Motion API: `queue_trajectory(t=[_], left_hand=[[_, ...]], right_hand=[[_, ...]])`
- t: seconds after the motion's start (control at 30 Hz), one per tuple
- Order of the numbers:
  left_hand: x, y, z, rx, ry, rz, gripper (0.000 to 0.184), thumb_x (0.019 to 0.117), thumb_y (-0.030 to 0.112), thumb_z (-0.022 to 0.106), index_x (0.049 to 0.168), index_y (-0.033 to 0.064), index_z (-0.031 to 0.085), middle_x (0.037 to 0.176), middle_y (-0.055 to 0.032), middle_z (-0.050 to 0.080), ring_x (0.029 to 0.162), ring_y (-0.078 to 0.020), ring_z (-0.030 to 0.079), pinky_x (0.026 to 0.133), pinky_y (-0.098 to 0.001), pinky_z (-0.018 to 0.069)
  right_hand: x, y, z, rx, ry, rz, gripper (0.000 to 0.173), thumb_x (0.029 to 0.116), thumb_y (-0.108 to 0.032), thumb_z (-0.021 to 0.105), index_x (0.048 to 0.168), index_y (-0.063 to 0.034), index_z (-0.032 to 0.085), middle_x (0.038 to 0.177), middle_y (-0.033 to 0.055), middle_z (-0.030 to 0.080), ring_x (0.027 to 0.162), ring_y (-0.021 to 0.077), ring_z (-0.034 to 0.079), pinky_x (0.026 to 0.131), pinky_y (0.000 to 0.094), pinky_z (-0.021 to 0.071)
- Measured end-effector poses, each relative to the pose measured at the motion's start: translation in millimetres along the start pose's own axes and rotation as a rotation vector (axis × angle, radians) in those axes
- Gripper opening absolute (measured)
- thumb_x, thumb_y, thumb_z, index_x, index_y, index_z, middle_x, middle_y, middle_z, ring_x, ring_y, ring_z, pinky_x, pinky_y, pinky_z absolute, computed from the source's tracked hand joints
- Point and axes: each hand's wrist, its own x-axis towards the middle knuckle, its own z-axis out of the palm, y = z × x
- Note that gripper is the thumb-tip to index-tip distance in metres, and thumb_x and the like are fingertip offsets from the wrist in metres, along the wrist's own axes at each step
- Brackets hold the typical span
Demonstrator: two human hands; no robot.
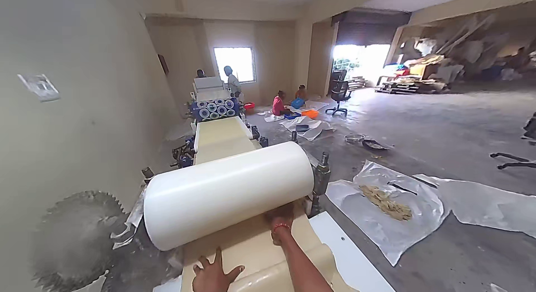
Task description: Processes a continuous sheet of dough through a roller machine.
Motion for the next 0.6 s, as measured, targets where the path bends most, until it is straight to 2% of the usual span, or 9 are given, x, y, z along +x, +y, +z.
queue_trajectory(t=[0.1, 0.2, 0.27, 0.33, 0.4, 0.43, 0.47, 0.53, 0.6], left_hand=[[1.5, -1.1, 3.8, 0.003, 0.002, -0.010, 0.119, 0.0673, 0.091, 0.063, 0.160, 0.0207, 0.037, 0.151, -0.0373, 0.040, 0.127, -0.0557, 0.053, 0.091, -0.0616, 0.0525], [5.3, -2.7, 3.0, -0.007, 0.023, -0.003, 0.119, 0.0670, 0.091, 0.063, 0.159, 0.0207, 0.038, 0.151, -0.0376, 0.041, 0.128, -0.0560, 0.052, 0.092, -0.0612, 0.0522], [6.8, -3.6, 2.8, -0.032, 0.021, 0.012, 0.117, 0.0676, 0.089, 0.066, 0.159, 0.0203, 0.039, 0.150, -0.0380, 0.041, 0.130, -0.0571, 0.050, 0.095, -0.0625, 0.0505], [7.7, -2.3, 3.6, -0.026, -0.001, 0.019, 0.117, 0.0680, 0.089, 0.065, 0.159, 0.0202, 0.038, 0.149, -0.0379, 0.043, 0.131, -0.0570, 0.048, 0.097, -0.0633, 0.0491], [11.2, -0.9, 3.4, -0.020, 0.005, 0.011, 0.118, 0.0679, 0.089, 0.065, 0.159, 0.0191, 0.038, 0.148, -0.0374, 0.044, 0.133, -0.0574, 0.046, 0.098, -0.0644, 0.0485], [12.9, 0.1, 2.1, -0.028, 0.003, 0.004, 0.118, 0.0684, 0.089, 0.065, 0.159, 0.0189, 0.037, 0.149, -0.0376, 0.043, 0.135, -0.0582, 0.044, 0.099, -0.0651, 0.0475], [12.8, 1.4, 2.9, -0.039, -0.001, 0.000, 0.118, 0.0690, 0.088, 0.065, 0.160, 0.0187, 0.036, 0.150, -0.0382, 0.041, 0.136, -0.0593, 0.041, 0.100, -0.0661, 0.0465], [13.0, 2.2, 4.2, -0.056, -0.002, -0.005, 0.118, 0.0693, 0.087, 0.066, 0.160, 0.0188, 0.035, 0.151, -0.0391, 0.038, 0.137, -0.0604, 0.039, 0.099, -0.0673, 0.0465], [14.5, 3.5, 2.2, -0.049, -0.010, -0.008, 0.118, 0.0694, 0.088, 0.065, 0.160, 0.0197, 0.035, 0.151, -0.0389, 0.039, 0.137, -0.0594, 0.040, 0.099, -0.0667, 0.0468]], right_hand=[[4.6, 0.2, 3.0, 0.024, 0.006, 0.067, 0.059, 0.1030, -0.029, 0.057, 0.146, 0.0097, 0.047, 0.158, 0.0291, 0.039, 0.151, 0.0424, 0.031, 0.125, 0.0577, 0.0184], [11.6, 0.3, 5.8, 0.046, 0.154, 0.077, 0.087, 0.0964, -0.050, 0.063, 0.155, 0.0076, 0.034, 0.165, 0.0281, 0.027, 0.155, 0.0402, 0.022, 0.127, 0.0560, 0.0152], [10.8, 6.0, 5.4, 0.067, 0.217, 0.036, 0.090, 0.0926, -0.050, 0.069, 0.154, 0.0074, 0.036, 0.163, 0.0279, 0.031, 0.154, 0.0400, 0.027, 0.125, 0.0555, 0.0214], [1.6, 19.8, -2.9, 0.043, 0.243, -0.023, 0.101, 0.0880, -0.062, 0.069, 0.154, 0.0071, 0.036, 0.162, 0.0272, 0.033, 0.152, 0.0390, 0.030, 0.124, 0.0550, 0.0263], [-16.9, 29.2, -22.2, -0.053, 0.177, -0.051, 0.079, 0.0950, -0.056, 0.062, 0.138, 0.0093, 0.056, 0.147, 0.0293, 0.053, 0.140, 0.0420, 0.049, 0.115, 0.0588, 0.0386], [-22.6, 33.8, -28.6, -0.072, 0.150, -0.057, 0.073, 0.0973, -0.055, 0.059, 0.135, 0.0076, 0.059, 0.143, 0.0279, 0.056, 0.137, 0.0410, 0.052, 0.113, 0.0581, 0.0415], [-24.8, 40.8, -28.2, -0.090, 0.143, -0.073, 0.075, 0.0983, -0.056, 0.058, 0.138, 0.0075, 0.057, 0.146, 0.0276, 0.054, 0.140, 0.0403, 0.049, 0.115, 0.0564, 0.0401], [-19.4, 50.2, -18.3, -0.123, 0.158, -0.116, 0.088, 0.0983, -0.059, 0.057, 0.153, 0.0081, 0.039, 0.160, 0.0277, 0.037, 0.152, 0.0391, 0.033, 0.124, 0.0525, 0.0289], [-16.0, 45.3, -18.0, -0.142, 0.168, -0.110, 0.089, 0.0975, -0.060, 0.057, 0.151, 0.0096, 0.040, 0.159, 0.0289, 0.037, 0.152, 0.0405, 0.032, 0.124, 0.0538, 0.0277]])
